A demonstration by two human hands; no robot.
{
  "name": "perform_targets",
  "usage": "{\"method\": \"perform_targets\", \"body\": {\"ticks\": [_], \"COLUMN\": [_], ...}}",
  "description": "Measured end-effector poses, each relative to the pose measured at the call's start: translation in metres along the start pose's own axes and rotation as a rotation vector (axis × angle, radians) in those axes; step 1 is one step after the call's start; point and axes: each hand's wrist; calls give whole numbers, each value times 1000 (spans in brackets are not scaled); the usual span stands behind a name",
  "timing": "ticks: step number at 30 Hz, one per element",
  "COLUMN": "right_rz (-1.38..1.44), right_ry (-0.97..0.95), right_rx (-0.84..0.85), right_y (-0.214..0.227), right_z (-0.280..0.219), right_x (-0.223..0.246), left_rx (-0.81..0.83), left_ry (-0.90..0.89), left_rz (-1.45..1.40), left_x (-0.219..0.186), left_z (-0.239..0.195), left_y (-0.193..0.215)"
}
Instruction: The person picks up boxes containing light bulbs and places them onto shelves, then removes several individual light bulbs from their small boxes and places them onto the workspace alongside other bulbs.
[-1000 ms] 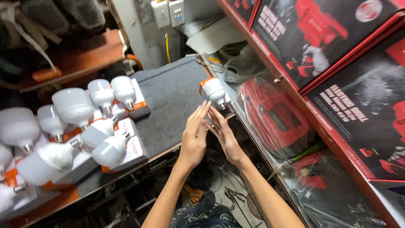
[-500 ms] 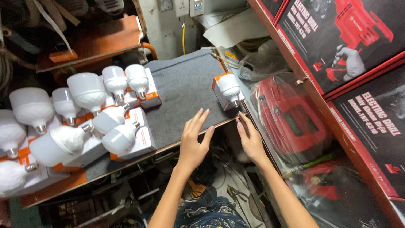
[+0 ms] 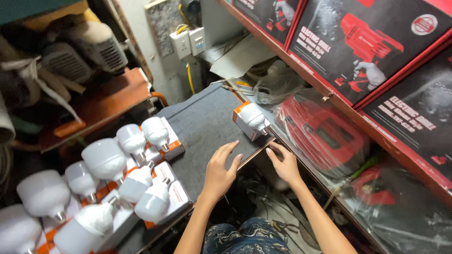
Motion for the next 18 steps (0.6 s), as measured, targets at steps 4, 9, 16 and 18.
{"method": "perform_targets", "body": {"ticks": [4,9,16,18], "right_rz": [-87,109,116,-30], "right_ry": [154,-144,-49,-39], "right_rx": [-176,-130,-104,-121], "right_y": [-9,-14,-23,-27], "right_z": [8,18,106,127], "right_x": [-28,-65,-90,-88], "left_rx": [44,53,-12,-64], "left_ry": [10,-49,81,92], "left_rz": [-75,-106,-122,-111], "left_x": [15,32,41,47], "left_z": [5,10,17,17], "left_y": [5,-5,-40,-55]}}
Point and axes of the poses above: each hand's wrist, its own z-axis towards the middle knuckle, its own y-axis out of the back of the hand, x = y × z, and after that the axes turned 14 degrees about -y, right-handed
